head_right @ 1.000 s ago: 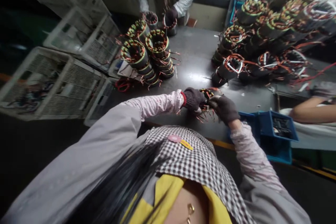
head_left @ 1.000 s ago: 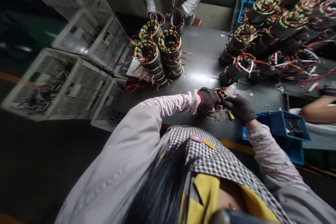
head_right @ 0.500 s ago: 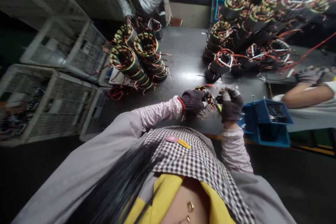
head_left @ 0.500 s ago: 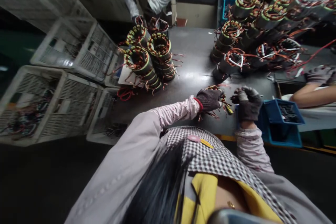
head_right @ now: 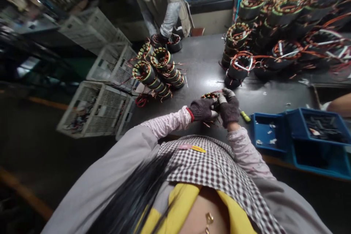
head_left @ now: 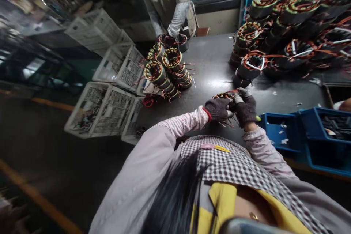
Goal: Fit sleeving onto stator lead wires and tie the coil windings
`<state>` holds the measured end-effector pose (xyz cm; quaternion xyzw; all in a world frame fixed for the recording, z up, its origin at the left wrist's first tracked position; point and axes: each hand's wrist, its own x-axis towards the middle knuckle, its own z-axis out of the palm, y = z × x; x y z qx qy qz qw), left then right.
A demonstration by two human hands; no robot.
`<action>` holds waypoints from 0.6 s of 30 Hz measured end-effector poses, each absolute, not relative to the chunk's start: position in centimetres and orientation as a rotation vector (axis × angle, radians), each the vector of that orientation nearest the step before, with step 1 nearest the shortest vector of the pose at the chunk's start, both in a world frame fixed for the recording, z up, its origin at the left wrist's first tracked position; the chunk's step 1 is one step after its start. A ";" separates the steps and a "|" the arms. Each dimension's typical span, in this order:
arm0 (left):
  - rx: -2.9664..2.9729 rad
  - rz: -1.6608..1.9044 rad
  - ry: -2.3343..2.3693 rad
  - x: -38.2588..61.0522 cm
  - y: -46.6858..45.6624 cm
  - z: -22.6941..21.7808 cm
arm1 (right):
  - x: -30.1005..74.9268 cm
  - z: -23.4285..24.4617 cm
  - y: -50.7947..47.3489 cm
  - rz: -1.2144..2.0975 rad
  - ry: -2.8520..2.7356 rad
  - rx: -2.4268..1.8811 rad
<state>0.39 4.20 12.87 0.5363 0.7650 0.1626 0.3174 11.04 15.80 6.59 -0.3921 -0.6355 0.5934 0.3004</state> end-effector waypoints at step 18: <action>0.779 1.161 1.543 -5.7 -0.7 15.9 | 12.5 8.4 14.1 1.352 -1.967 -0.950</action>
